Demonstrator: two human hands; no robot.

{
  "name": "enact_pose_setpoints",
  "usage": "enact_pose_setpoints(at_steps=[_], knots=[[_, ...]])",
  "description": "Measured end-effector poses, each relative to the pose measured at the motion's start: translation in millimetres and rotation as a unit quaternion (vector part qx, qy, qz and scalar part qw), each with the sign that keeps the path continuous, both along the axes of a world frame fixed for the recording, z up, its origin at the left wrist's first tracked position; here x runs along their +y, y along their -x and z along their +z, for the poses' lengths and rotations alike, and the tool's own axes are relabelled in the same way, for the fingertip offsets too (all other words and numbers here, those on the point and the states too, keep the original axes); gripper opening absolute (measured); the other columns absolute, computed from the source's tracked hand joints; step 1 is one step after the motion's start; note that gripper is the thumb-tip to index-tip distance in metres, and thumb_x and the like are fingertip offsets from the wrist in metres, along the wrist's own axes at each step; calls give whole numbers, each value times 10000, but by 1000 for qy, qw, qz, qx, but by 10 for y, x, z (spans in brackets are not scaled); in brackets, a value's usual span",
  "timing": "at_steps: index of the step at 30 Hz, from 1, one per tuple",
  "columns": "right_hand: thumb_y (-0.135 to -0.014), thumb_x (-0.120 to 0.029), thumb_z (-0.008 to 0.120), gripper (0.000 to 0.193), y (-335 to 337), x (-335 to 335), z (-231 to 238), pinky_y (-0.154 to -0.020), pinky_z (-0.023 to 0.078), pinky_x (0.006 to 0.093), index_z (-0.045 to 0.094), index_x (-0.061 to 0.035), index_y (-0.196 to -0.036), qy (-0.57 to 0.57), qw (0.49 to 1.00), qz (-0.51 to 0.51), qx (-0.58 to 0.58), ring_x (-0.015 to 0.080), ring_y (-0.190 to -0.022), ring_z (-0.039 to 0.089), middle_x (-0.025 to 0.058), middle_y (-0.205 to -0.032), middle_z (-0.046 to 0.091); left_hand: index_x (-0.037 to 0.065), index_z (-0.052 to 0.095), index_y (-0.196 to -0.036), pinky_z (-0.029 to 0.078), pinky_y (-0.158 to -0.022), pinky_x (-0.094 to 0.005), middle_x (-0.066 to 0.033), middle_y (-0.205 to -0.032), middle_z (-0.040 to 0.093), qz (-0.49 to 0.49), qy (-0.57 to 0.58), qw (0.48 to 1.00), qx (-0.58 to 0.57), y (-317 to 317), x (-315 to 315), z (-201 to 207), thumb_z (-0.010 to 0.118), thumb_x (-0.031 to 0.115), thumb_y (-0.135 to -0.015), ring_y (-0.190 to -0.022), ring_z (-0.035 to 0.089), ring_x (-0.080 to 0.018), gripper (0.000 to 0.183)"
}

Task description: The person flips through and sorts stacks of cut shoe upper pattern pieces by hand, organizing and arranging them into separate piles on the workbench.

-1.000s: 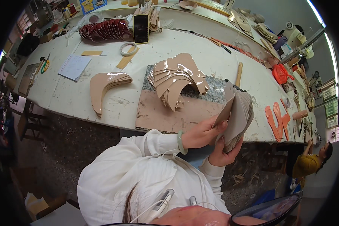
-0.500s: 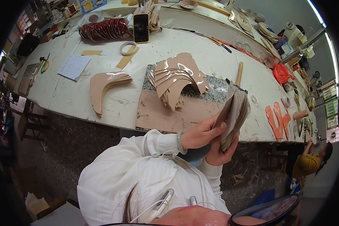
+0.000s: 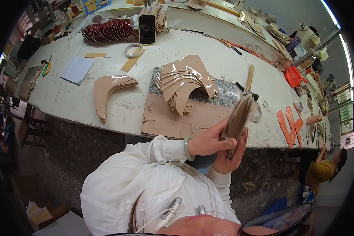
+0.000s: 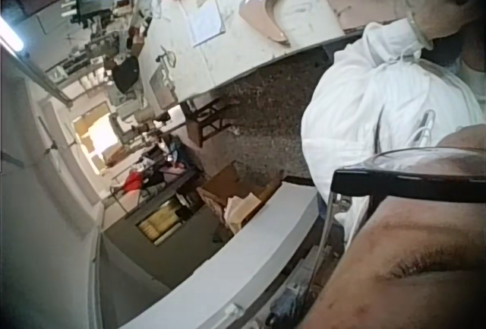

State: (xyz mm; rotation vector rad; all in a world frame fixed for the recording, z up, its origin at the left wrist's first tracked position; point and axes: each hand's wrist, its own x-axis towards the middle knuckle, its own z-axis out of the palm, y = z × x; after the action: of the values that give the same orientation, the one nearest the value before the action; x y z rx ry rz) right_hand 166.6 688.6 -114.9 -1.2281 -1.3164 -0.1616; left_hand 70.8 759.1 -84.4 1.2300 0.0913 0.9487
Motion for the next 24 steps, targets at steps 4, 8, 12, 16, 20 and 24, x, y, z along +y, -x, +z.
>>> enact_pose_setpoints(at_steps=[4, 8, 12, 16, 20, 24], knots=[[-736, 70, 617, 473, -7, -12, 112, -1049, 352, 458, 554, -10, -1198, 23, 991, -23, -131, 413, -1263, 434, 195, -1351, 483, 6, 442, -1284, 419, -898, -303, -101, -1165, 568, -9, 5, 1000, 0, 22, 38, -34, 540, 255, -925, -1026, 525, -160, 448], [-770, -22, 657, 395, 42, -78, 287, -1057, 333, 446, 592, -21, -1160, 136, 971, 157, -120, 369, -1270, 433, 159, -1346, 497, 4, 484, -1219, 445, -881, -318, -117, -1153, 578, -142, 312, 937, -70, 119, 201, -17, 610, 184, -858, -1011, 548, -167, 423], [-789, -109, 668, 421, -359, -177, 187, -1048, 333, 432, 573, -35, -1192, 166, 951, 177, 190, 318, -1233, 470, 132, -1315, 523, 1, 476, -1202, 461, -856, -318, -131, -1141, 580, -31, 209, 977, 31, 192, 185, -62, 652, 149, -815, -989, 566, -191, 451], [-806, -189, 672, 460, -246, -29, -37, -1016, 360, 409, 545, -44, -1224, 86, 844, 284, 447, 270, -1174, 508, 120, -1269, 550, 1, 453, -1208, 471, -835, -315, -147, -1133, 576, -7, 82, 993, 86, 159, 70, -68, 672, 130, -793, -978, 574, -212, 487], [-815, -242, 677, 513, -159, 96, -214, -978, 395, 386, 508, -47, -1258, 1, 741, 369, 560, 237, -1115, 538, 116, -1232, 567, -1, 419, -1235, 472, -826, -310, -162, -1132, 566, -16, -8, 991, 132, 178, 34, -79, 678, 117, -783, -981, 570, -229, 534], [-810, -248, 696, 577, -146, 149, -257, -952, 420, 373, 464, -44, -1297, -5, 798, 350, 491, 232, -1078, 553, 112, -1231, 563, -10, 376, -1280, 464, -840, -305, -173, -1143, 550, -19, 2, 979, 202, 279, 40, -155, 679, 100, -776, -1005, 555, -239, 599]])
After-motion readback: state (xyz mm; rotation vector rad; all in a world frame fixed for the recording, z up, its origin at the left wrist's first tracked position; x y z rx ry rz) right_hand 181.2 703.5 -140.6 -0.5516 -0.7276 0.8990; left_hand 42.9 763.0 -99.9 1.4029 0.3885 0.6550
